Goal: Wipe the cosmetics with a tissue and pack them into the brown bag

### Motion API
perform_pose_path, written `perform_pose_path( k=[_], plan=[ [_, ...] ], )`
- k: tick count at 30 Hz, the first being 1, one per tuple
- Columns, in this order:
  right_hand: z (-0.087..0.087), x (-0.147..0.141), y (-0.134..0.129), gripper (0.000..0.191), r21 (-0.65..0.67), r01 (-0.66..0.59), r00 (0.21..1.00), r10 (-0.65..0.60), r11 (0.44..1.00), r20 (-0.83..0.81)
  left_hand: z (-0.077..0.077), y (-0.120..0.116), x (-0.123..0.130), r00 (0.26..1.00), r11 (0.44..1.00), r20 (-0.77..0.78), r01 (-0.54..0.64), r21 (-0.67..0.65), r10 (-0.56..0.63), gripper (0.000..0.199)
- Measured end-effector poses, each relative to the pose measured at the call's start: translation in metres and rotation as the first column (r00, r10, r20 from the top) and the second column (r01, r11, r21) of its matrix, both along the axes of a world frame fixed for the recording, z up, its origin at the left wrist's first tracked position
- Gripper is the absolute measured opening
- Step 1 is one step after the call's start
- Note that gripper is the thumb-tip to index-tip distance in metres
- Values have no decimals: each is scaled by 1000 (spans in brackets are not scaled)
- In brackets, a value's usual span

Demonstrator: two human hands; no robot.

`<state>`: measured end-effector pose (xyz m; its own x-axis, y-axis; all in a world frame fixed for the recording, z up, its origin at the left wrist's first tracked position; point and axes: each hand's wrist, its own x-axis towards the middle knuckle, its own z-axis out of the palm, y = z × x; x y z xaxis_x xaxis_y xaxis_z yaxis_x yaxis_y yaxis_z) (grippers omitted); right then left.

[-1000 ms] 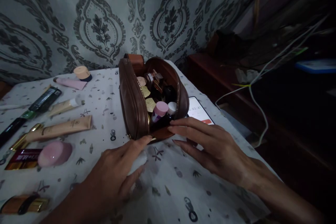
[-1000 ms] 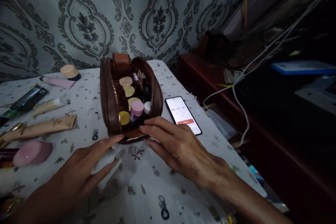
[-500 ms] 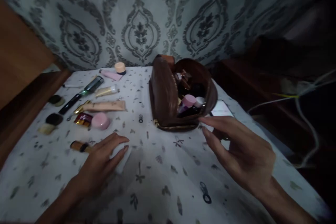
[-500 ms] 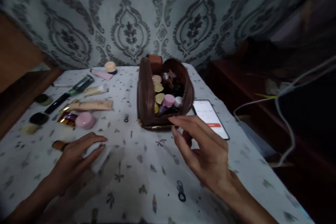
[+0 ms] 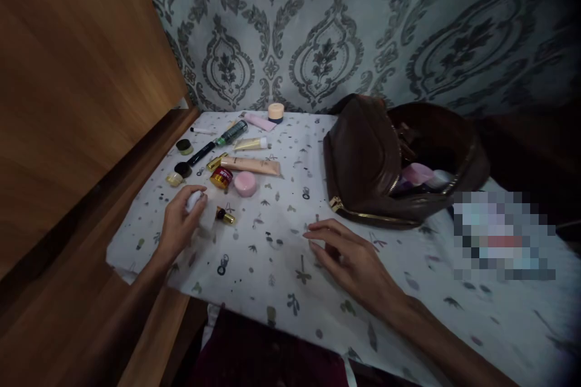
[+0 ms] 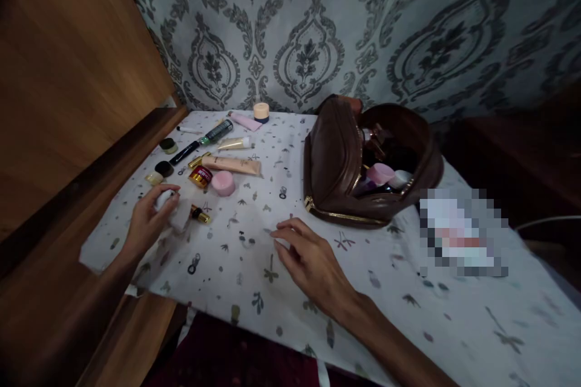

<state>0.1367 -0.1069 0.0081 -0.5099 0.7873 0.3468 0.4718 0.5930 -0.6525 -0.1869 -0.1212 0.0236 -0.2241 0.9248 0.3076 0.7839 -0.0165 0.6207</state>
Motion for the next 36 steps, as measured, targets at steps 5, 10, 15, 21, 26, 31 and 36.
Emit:
perform_pose_path(
  k=[5, 10, 15, 21, 26, 31, 36],
  plan=[
    [4, -47, 1, 21, -131, -110, 993, 114, 985, 25, -14, 4, -6, 943, 954, -150, 284, -97, -296, 31],
    [-1, -83, 0, 25, -219, -178, 984, 176, 959, -29, -31, -1, -2, 850, 909, -330, 351, -223, -410, 29],
    [-16, -98, -2, 33, -417, -176, 975, 99, 891, -200, -36, 2, -1, 855, 934, -394, 252, -252, -337, 24],
    [-32, -103, -2, 52, -582, -377, 837, -4, 721, -548, -18, 11, 35, 897, 908, -145, 405, -108, -417, 25],
    [-31, -99, 0, 54, -539, -381, 772, -62, 751, -632, -2, 30, 80, 881, 883, -73, 469, 15, -467, 33],
    [-41, -89, 8, 50, -607, -243, 716, -282, 757, -638, -7, 55, 104, 875, 873, 14, 482, 73, -484, 28],
    [-41, -85, 14, 56, -647, -233, 637, -389, 726, -665, -17, 66, 107, 870, 896, 221, 415, 157, -442, 12]
  ],
)
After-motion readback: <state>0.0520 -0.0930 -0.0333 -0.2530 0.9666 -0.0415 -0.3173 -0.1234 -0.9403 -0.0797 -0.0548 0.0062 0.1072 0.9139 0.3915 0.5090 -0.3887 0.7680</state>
